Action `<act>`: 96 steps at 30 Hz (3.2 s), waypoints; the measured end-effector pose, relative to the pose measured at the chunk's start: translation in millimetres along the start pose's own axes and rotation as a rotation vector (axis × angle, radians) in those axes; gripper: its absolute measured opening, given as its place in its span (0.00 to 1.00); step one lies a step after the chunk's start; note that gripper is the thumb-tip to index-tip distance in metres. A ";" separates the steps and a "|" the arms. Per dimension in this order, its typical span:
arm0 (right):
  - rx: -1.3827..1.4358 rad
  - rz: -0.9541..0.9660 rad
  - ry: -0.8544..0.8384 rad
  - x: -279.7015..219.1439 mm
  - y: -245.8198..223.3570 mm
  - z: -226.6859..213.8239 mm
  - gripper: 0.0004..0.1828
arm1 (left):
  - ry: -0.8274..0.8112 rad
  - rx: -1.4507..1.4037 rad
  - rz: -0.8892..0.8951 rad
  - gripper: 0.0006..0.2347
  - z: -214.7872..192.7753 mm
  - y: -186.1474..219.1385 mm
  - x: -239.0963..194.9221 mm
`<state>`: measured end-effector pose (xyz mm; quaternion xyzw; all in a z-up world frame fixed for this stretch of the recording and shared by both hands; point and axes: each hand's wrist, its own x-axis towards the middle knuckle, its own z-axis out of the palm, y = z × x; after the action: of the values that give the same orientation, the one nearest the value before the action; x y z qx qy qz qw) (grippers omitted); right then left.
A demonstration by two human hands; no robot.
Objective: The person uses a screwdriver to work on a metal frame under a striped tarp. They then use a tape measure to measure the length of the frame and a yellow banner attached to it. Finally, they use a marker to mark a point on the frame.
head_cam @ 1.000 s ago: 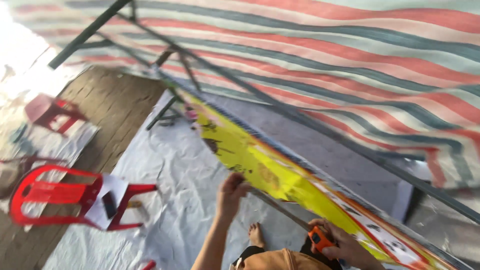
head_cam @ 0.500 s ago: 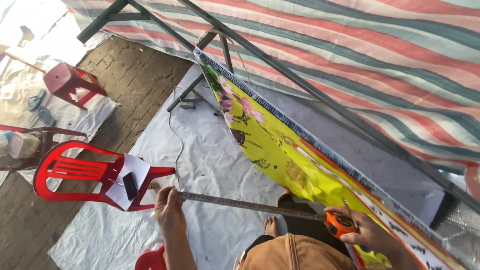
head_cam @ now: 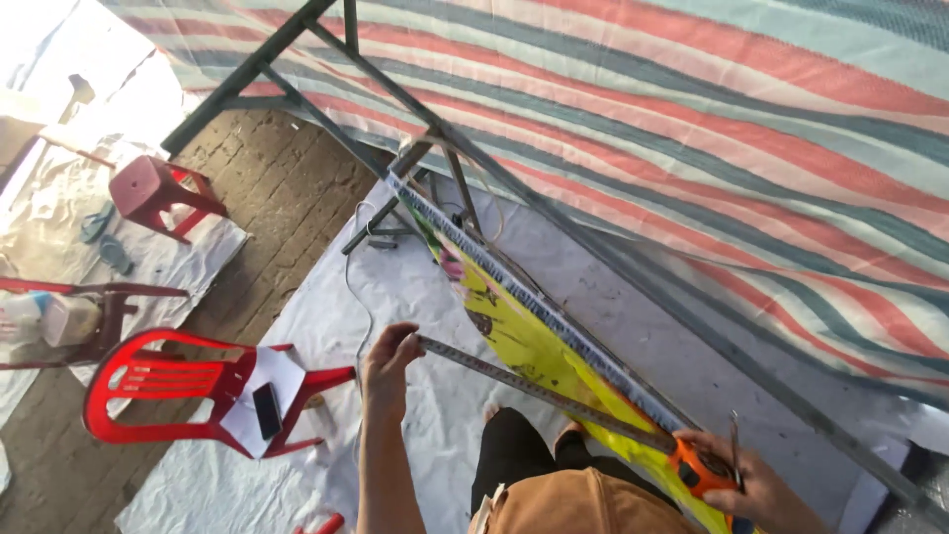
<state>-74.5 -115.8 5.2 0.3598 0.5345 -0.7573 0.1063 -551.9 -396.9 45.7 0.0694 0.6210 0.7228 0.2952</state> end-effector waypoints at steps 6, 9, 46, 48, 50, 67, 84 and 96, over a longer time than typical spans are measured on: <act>0.043 -0.060 0.026 32.9 39.6 -26.5 0.49 | -0.099 0.157 0.021 0.09 -23.1 -12.9 149.1; 0.065 -0.044 0.146 39.9 40.1 -19.7 0.47 | -0.144 0.208 0.050 0.08 -44.0 -3.4 247.3; 0.382 0.121 0.672 118.8 -149.5 159.4 0.38 | -0.127 1.402 0.172 0.15 26.4 17.3 392.1; 0.421 0.100 0.656 120.5 -148.7 161.7 0.38 | -0.126 1.401 0.214 0.14 17.3 2.5 397.7; 0.454 0.077 0.633 125.2 -144.1 163.3 0.37 | -0.115 1.400 0.254 0.13 15.0 1.1 397.0; -0.298 0.273 0.066 180.1 -150.5 206.8 0.50 | -0.130 1.209 0.276 0.13 10.4 5.2 404.8; -0.065 0.159 0.212 131.1 -123.9 305.8 0.46 | -0.314 0.195 0.130 0.17 38.5 -14.2 279.0; 0.224 -0.091 0.453 203.9 -157.4 348.1 0.26 | -0.963 1.072 0.579 0.11 224.7 -30.0 314.6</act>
<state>-457.0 -314.7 45.4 0.5053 0.4732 -0.7158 -0.0909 -693.5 -41.4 -17.1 0.6686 0.6463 0.2623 0.2580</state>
